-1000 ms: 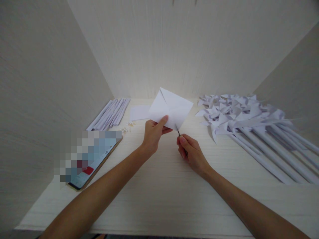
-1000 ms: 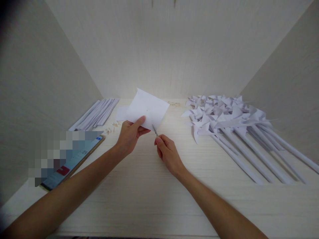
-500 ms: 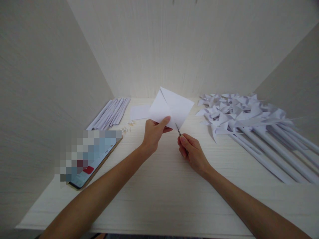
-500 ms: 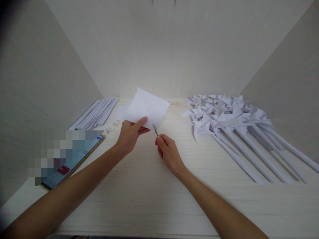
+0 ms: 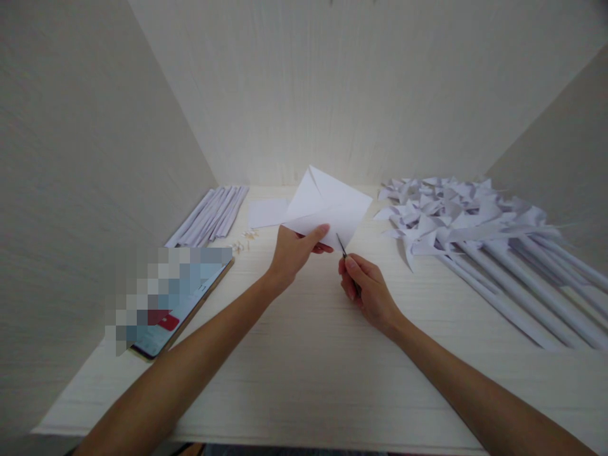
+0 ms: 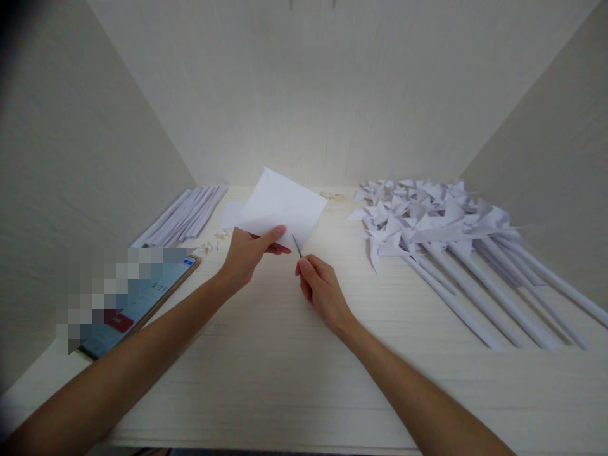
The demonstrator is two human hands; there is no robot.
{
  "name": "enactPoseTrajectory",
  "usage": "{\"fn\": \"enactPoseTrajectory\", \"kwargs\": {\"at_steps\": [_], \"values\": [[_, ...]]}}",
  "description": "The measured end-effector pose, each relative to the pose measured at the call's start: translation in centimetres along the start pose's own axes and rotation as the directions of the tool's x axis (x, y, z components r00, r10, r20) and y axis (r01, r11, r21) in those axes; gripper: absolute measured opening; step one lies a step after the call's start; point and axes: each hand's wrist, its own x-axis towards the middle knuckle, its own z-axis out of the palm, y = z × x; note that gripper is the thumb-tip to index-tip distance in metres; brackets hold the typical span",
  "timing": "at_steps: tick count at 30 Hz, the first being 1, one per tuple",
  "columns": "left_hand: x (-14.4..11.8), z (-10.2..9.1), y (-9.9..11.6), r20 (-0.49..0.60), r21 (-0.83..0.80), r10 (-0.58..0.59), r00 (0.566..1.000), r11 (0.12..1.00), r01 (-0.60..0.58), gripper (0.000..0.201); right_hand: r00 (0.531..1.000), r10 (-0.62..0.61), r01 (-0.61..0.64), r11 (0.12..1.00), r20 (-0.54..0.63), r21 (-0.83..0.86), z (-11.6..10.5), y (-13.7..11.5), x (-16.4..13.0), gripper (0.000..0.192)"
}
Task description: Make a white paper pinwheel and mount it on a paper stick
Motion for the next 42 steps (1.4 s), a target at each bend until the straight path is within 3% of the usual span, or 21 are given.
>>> {"fn": "enactPoseTrajectory", "kwargs": {"at_steps": [10, 29, 42], "values": [[-0.34, 0.25, -0.08, 0.009, 0.046, 0.017, 1.000, 0.999, -0.017, 0.017, 1.000, -0.004, 0.003, 0.998, 0.007, 0.055, -0.09, -0.02, 0.05, 0.029], [-0.54, 0.37, -0.21, 0.040, 0.090, -0.011, 0.999, 0.996, 0.008, 0.021, 1.000, -0.012, 0.013, 0.996, -0.004, 0.083, -0.21, 0.18, 0.11, 0.030], [-0.70, 0.56, -0.31, 0.063, 0.032, -0.024, 0.998, 0.999, 0.022, 0.019, 1.000, -0.017, 0.019, 0.996, -0.016, 0.092, -0.15, 0.17, 0.21, 0.028]]}}
